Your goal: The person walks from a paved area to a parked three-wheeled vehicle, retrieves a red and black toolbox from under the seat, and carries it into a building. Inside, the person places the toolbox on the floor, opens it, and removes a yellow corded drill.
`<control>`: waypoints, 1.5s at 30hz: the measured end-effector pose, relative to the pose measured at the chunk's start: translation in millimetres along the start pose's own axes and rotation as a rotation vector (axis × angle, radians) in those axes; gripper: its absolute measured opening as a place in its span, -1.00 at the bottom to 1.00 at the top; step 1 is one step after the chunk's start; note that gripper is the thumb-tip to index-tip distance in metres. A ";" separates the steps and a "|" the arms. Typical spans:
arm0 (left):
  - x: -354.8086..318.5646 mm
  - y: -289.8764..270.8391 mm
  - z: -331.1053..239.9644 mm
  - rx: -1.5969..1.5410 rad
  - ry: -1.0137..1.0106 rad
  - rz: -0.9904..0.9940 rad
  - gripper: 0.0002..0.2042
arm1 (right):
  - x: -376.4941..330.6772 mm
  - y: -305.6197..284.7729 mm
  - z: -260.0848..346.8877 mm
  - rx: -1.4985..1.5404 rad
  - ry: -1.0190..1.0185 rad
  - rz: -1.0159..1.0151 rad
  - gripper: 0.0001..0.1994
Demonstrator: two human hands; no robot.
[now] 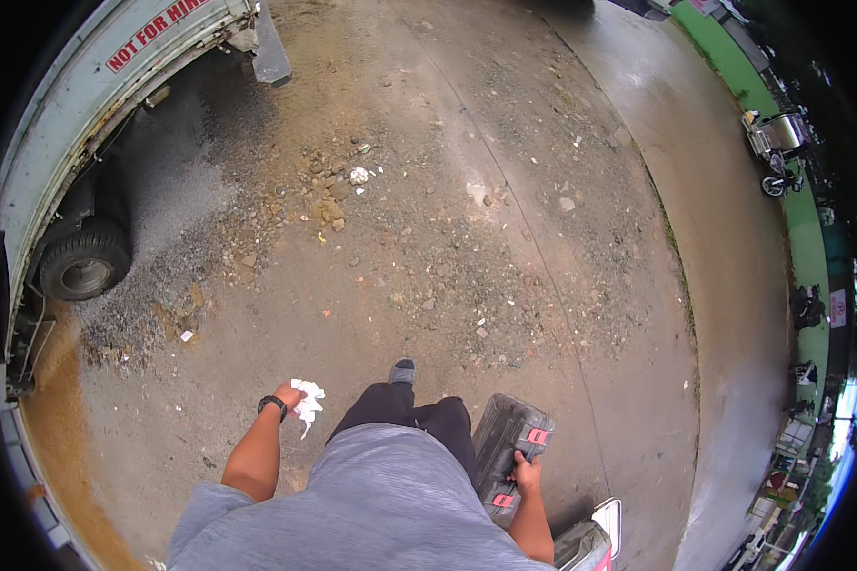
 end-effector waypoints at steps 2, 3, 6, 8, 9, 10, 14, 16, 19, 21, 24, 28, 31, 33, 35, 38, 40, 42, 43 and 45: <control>14.1 -43.4 -150.1 0.276 0.258 -0.244 -0.63 | 20.5 31.5 91.1 -0.025 -0.101 0.034 -0.77; 19.6 -57.4 -212.9 0.219 0.348 -0.253 -0.61 | 33.3 48.2 132.6 -0.009 -0.129 0.059 -0.73; 48.5 -111.7 -362.5 0.037 0.507 -0.274 -0.56 | 83.1 98.5 239.8 -0.056 -0.136 0.051 -0.65; 82.8 -136.3 -434.8 -0.122 0.557 -0.303 -0.54 | 129.7 131.0 314.9 -0.106 -0.130 0.042 -0.62; 100.7 -151.6 -458.6 -0.211 0.562 -0.323 -0.54 | 153.7 150.4 350.2 -0.133 -0.125 0.035 -0.61; 116.6 -165.2 -475.6 -0.289 0.568 -0.354 -0.54 | 178.5 167.7 384.4 -0.179 -0.106 -0.011 -0.60; 148.0 -157.7 -467.6 -0.597 -0.032 -0.422 -0.67 | 243.3 252.3 533.3 -0.321 -0.018 0.003 -0.54; 135.1 -120.1 -452.1 -0.400 -0.420 -0.198 -0.70 | 258.9 295.3 609.5 -0.359 -0.013 0.075 -0.55; 126.3 -90.2 -481.1 -0.314 -0.453 0.032 -0.72 | 286.0 354.8 725.8 -0.460 -0.001 0.131 -0.55; 132.3 -94.1 -510.3 -0.461 -0.520 -0.020 -0.68 | 305.1 397.4 793.6 -0.487 -0.013 0.173 -0.55; 167.0 -113.6 -580.0 -0.505 -0.591 -0.005 -0.53 | 333.3 463.1 896.0 -0.466 -0.097 0.192 -0.53; 245.0 -243.7 -732.1 0.071 -0.550 -0.049 -0.23 | 352.8 568.2 1038.9 -0.420 -0.232 0.092 -0.35; 313.7 -374.4 -912.6 -0.284 -0.245 -0.067 -0.10 | 358.0 616.2 1143.6 -0.371 -0.217 -0.026 -0.34; 350.4 -495.7 -1050.8 -0.181 -0.132 -0.324 -0.08 | 366.5 655.7 1218.8 -0.313 -0.239 0.090 -0.39; 366.7 -599.3 -1198.9 -0.281 0.158 -0.481 -0.34 | 381.6 688.4 1285.0 -0.279 -0.221 0.110 -0.44; 371.1 -721.7 -1378.5 -0.405 0.423 -0.616 -0.45 | 423.5 741.4 1367.8 -0.221 -0.164 0.087 -0.58; 370.8 -780.6 -1465.7 -0.347 0.504 -0.753 -0.46 | 461.6 782.7 1420.7 -0.244 -0.141 0.050 -0.62; 381.9 -814.5 -1525.2 -0.023 0.422 -0.913 -0.46 | 508.2 833.1 1478.7 -0.294 -0.089 0.094 -0.65; 392.1 -820.4 -1549.2 0.146 0.394 -1.003 -0.46 | 531.1 859.1 1508.5 -0.275 -0.072 0.140 -0.66; 439.1 -810.3 -1568.7 -0.043 0.282 -0.872 -0.46 | 569.1 904.9 1568.3 -0.358 -0.048 0.120 -0.64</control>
Point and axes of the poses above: each hand's wrist, its own x-axis towards the middle knuckle, its own y-axis out of the palm, z = x × y, the point moved 8 cm from there along x, towards the middle knuckle, and after that the axes turned 9 degrees about x, right-handed, at the moved point
